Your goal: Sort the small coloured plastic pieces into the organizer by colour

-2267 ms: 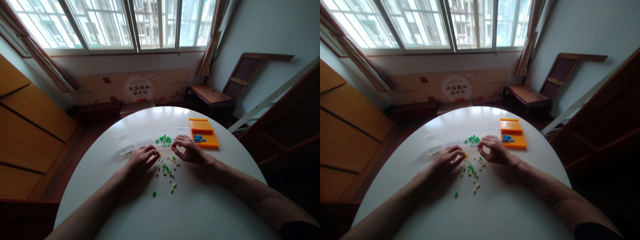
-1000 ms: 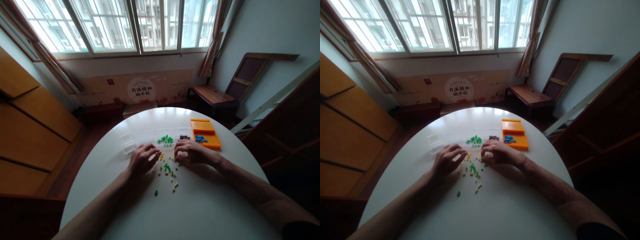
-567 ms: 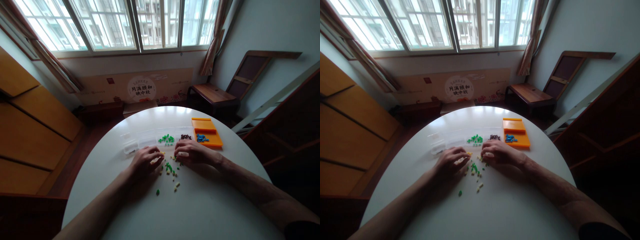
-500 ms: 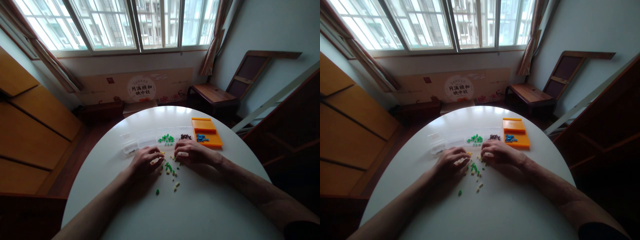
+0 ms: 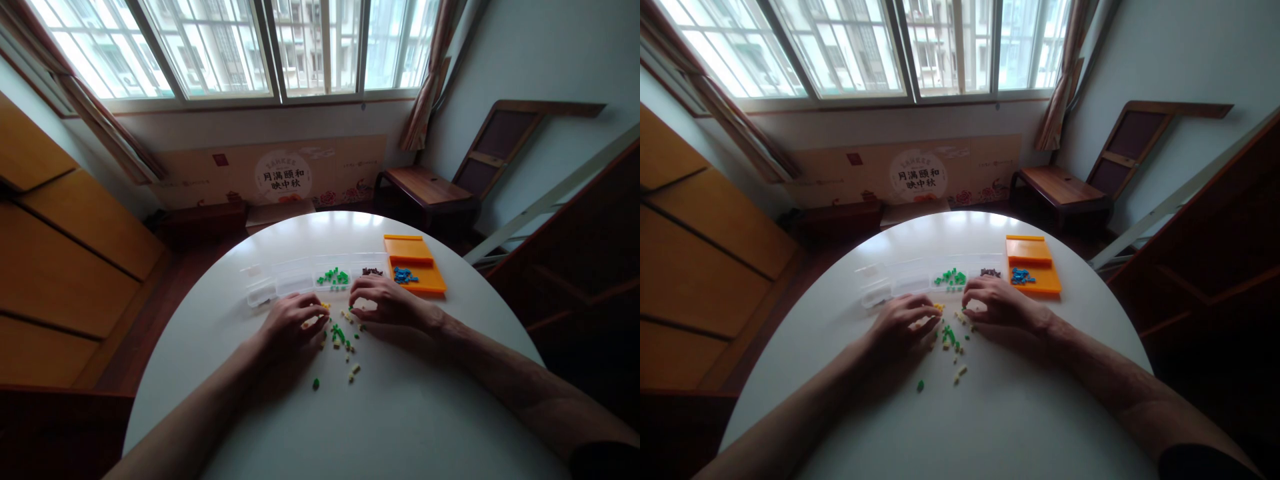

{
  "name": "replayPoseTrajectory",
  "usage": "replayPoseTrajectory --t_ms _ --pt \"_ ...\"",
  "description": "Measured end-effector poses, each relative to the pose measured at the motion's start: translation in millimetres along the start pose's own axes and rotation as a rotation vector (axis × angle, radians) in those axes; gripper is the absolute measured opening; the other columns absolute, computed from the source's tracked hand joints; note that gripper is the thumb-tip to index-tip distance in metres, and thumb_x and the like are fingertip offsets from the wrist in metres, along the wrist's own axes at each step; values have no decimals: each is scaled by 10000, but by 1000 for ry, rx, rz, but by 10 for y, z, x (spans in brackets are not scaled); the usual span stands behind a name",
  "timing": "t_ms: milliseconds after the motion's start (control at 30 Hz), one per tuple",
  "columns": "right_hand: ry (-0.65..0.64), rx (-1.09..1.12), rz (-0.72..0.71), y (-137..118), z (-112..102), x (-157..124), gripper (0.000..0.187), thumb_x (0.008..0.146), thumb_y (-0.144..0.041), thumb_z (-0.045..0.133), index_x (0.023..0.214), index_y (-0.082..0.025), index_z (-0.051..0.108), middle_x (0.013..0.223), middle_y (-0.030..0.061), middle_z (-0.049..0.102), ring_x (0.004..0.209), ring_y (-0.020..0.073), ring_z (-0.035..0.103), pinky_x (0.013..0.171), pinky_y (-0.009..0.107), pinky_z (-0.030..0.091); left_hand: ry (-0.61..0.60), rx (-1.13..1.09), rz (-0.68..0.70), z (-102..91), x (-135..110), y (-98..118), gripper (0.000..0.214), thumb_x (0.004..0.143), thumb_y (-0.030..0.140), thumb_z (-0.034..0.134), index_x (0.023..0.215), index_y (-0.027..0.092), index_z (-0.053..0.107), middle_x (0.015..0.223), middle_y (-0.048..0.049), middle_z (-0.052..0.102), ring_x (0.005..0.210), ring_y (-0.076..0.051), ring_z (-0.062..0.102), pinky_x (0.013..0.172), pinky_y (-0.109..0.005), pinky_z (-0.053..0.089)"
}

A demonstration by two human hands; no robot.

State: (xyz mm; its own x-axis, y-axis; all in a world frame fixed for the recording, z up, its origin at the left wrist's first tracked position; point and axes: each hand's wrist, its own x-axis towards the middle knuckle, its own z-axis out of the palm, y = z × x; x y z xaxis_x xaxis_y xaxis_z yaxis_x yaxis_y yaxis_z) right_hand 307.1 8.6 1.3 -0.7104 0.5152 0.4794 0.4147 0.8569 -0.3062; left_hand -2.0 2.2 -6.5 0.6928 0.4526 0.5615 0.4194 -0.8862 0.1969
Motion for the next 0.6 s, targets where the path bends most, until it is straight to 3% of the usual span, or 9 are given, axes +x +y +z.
replayPoseTrajectory --t_ms 300,600 --pt "145 -118 51 -10 -43 236 18 1025 -219 721 1036 -211 732 1060 75 756 984 242 713 909 398 577 -10 -34 -5 -7 -48 -27 78 1024 239 715 1041 236 791 986 -41 778 787 -148 706 732 -284 554" --pt "270 -230 179 50 112 473 32 1049 -213 706 1045 -206 737 1066 82 746 943 242 698 874 388 539 4 -48 6 -8 -78 -47 80 1036 249 697 1029 239 776 970 -36 773 786 -151 702 733 -299 551"
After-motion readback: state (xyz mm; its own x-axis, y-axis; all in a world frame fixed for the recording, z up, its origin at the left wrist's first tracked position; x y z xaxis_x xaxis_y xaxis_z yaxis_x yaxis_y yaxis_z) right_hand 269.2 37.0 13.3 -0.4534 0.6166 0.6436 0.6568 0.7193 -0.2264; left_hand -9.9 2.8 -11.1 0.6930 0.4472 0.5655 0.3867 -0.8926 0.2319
